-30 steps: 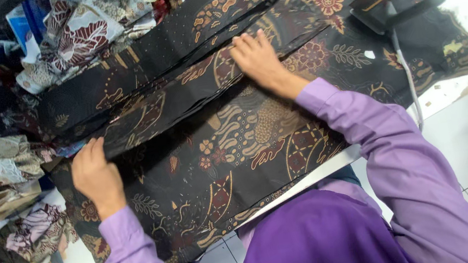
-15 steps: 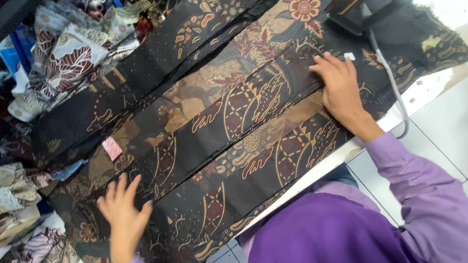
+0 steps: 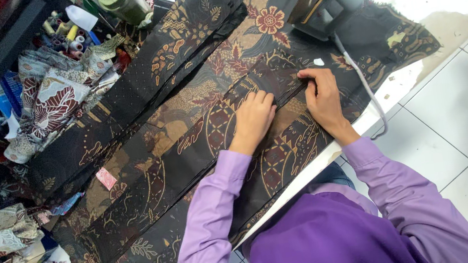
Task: The person folds a large piece of patterned fabric on a table. They repeatedly fold the fabric in half lengthwise, aligning the edges and smoothing the surface with their hands. The fabric is progressively reduced in size through multiple folds.
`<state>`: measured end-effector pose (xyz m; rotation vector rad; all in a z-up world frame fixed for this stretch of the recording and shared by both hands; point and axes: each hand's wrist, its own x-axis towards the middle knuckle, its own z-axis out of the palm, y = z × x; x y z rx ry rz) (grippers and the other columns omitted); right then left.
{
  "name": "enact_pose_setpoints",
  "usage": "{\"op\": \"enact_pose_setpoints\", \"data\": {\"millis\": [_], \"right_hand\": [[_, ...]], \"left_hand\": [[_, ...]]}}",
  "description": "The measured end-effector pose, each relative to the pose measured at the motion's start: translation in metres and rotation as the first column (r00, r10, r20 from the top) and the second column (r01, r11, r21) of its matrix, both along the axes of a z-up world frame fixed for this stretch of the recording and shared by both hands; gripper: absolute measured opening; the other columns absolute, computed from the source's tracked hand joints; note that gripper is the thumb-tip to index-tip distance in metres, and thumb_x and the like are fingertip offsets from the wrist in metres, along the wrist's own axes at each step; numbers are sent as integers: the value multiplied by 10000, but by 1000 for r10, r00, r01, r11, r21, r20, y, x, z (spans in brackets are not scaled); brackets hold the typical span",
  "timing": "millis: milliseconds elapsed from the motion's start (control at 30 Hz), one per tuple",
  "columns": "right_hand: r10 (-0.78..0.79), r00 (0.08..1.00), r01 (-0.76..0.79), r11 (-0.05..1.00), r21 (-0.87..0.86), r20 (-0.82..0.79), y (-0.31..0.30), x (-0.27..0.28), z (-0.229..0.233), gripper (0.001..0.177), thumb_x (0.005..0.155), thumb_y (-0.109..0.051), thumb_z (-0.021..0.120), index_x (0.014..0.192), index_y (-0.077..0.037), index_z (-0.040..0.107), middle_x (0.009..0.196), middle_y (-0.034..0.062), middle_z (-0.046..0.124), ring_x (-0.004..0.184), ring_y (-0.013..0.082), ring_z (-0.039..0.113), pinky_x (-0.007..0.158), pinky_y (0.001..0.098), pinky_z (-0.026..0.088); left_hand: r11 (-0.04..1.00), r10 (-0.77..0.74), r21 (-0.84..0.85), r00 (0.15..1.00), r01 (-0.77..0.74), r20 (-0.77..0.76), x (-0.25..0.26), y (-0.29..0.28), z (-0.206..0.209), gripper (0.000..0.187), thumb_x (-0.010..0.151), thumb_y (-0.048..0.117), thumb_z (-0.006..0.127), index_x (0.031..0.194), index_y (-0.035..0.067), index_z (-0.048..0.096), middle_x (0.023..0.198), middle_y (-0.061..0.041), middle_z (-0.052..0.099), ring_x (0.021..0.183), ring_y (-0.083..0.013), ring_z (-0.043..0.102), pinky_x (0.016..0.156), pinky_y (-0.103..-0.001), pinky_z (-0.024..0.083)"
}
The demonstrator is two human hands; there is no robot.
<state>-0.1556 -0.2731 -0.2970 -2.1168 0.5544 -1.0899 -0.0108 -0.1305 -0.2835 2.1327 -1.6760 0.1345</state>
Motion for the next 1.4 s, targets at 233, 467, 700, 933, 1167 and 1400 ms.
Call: {"op": "enact_pose_setpoints", "data": {"millis": [233, 467, 700, 933, 1167, 1400], "right_hand": [[17, 1000, -16, 998, 54, -13, -1, 0, 4, 288, 936, 104, 563, 1184, -22, 640, 1114, 79, 714, 1078, 270, 636, 964, 378, 456], [20, 1000, -19, 998, 54, -6, -1, -2, 6, 264, 941, 93, 574, 1164, -31, 646, 1095, 70, 718, 1064, 255, 637, 942, 376, 450], [11, 1000, -12, 997, 72, 14, -2, -2, 6, 261, 948, 93, 575, 1163, -35, 646, 1091, 66, 717, 1046, 250, 642, 926, 370, 456], [-7, 1000, 9, 998, 57, -23, -2, 0, 4, 208, 940, 55, 632, 1122, -39, 668, 1058, 48, 728, 1006, 240, 649, 893, 364, 456], [-1, 994, -11, 995, -103, -111, -1, 1, 4, 239, 829, 73, 651, 989, -79, 743, 1140, 40, 714, 1108, 258, 610, 917, 384, 454], [-26, 985, 3, 991, -135, -172, 1, 3, 2, 247, 833, 65, 661, 1006, -77, 765, 1180, 48, 696, 1143, 273, 595, 947, 398, 459]], "left_hand": [[997, 48, 53, 992, -55, 113, 4, -2, -30, 117, 867, 84, 655, 984, 83, 648, 1002, -43, 603, 1011, -235, 632, 723, -320, 589], [996, 86, 24, 996, -87, 27, 5, -5, -27, 90, 939, 171, 667, 924, 82, 669, 930, -53, 609, 938, -249, 644, 667, -368, 573], [985, 155, -52, 973, -167, -173, 14, -5, -15, 82, 943, 146, 652, 984, 75, 657, 959, -98, 675, 926, -316, 684, 757, -435, 574], [898, 294, -148, 816, -413, -497, 69, 5, 12, 234, 946, 58, 671, 1114, 19, 513, 953, -166, 696, 867, -341, 736, 750, -439, 581], [894, 409, -231, 909, -383, 78, 62, 4, 30, 268, 763, 59, 754, 1003, 58, 634, 1060, -179, 648, 983, -374, 623, 808, -432, 508], [993, 51, -98, 986, -68, -161, 4, -20, 7, 224, 839, 191, 789, 991, 74, 674, 1017, -87, 623, 956, -304, 619, 803, -411, 522]]}}
